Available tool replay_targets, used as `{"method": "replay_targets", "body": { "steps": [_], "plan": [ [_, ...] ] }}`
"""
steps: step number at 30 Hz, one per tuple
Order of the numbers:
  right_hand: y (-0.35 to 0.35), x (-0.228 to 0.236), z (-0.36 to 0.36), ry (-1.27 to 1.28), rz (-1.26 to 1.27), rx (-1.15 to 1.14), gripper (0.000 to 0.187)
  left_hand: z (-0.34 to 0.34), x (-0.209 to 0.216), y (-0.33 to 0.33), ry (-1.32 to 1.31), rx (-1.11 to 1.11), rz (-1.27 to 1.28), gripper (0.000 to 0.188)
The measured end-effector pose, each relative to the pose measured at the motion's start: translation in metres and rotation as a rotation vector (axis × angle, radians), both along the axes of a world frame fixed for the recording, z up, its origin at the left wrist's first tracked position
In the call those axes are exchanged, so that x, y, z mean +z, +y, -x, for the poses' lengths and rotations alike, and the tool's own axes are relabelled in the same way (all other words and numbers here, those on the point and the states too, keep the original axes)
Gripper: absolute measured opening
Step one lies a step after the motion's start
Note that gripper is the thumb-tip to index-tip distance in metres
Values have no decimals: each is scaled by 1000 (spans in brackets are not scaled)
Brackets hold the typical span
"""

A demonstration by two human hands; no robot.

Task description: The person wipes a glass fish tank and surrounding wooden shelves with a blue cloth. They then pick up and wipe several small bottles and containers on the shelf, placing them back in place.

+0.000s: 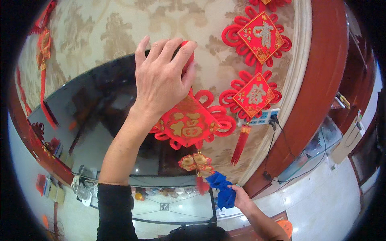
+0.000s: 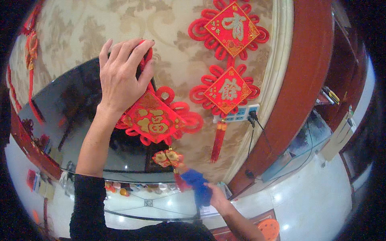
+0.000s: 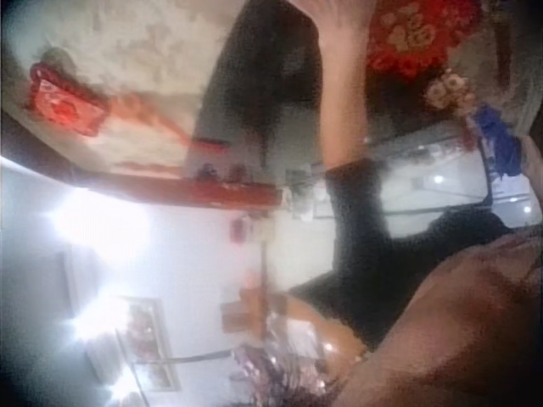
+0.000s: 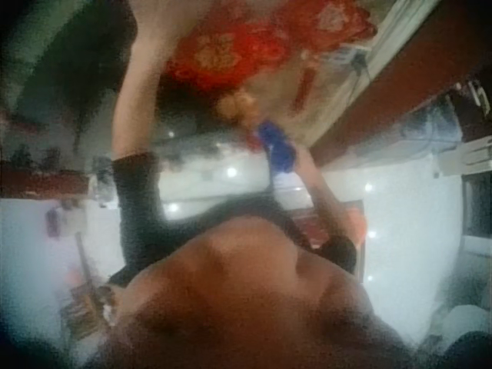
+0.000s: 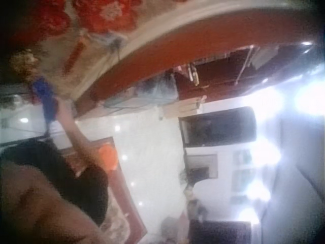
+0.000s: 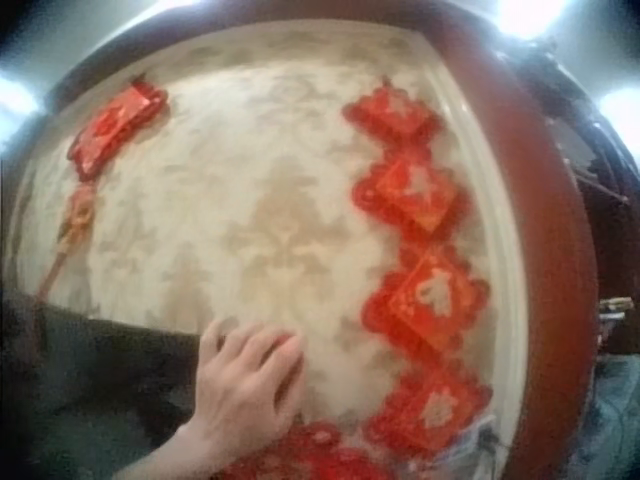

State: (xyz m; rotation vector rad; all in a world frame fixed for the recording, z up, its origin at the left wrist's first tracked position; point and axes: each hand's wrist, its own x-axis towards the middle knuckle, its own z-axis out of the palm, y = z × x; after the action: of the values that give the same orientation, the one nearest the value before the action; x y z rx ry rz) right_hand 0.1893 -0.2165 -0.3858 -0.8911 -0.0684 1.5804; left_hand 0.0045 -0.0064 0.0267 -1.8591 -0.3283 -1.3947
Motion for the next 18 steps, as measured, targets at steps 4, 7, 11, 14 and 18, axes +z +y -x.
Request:
{"method": "replay_targets", "body": {
  "steps": [4,7,11,14,18],
  "plan": [
    [0,45,8,-19,-53,-98,37,-1,19,0,79,-36,163,14],
    [-1,82,10,-96,-201,-216,35,-2,33,-1,141,66,432,23],
    [-13,99,16,-175,-254,-392,25,2,43,5,264,63,499,33],
    [-31,86,29,-229,-142,-364,29,1,42,7,264,34,525,39],
    [-57,59,58,-100,117,-327,36,1,27,-2,171,27,481,35]
  ]
}}
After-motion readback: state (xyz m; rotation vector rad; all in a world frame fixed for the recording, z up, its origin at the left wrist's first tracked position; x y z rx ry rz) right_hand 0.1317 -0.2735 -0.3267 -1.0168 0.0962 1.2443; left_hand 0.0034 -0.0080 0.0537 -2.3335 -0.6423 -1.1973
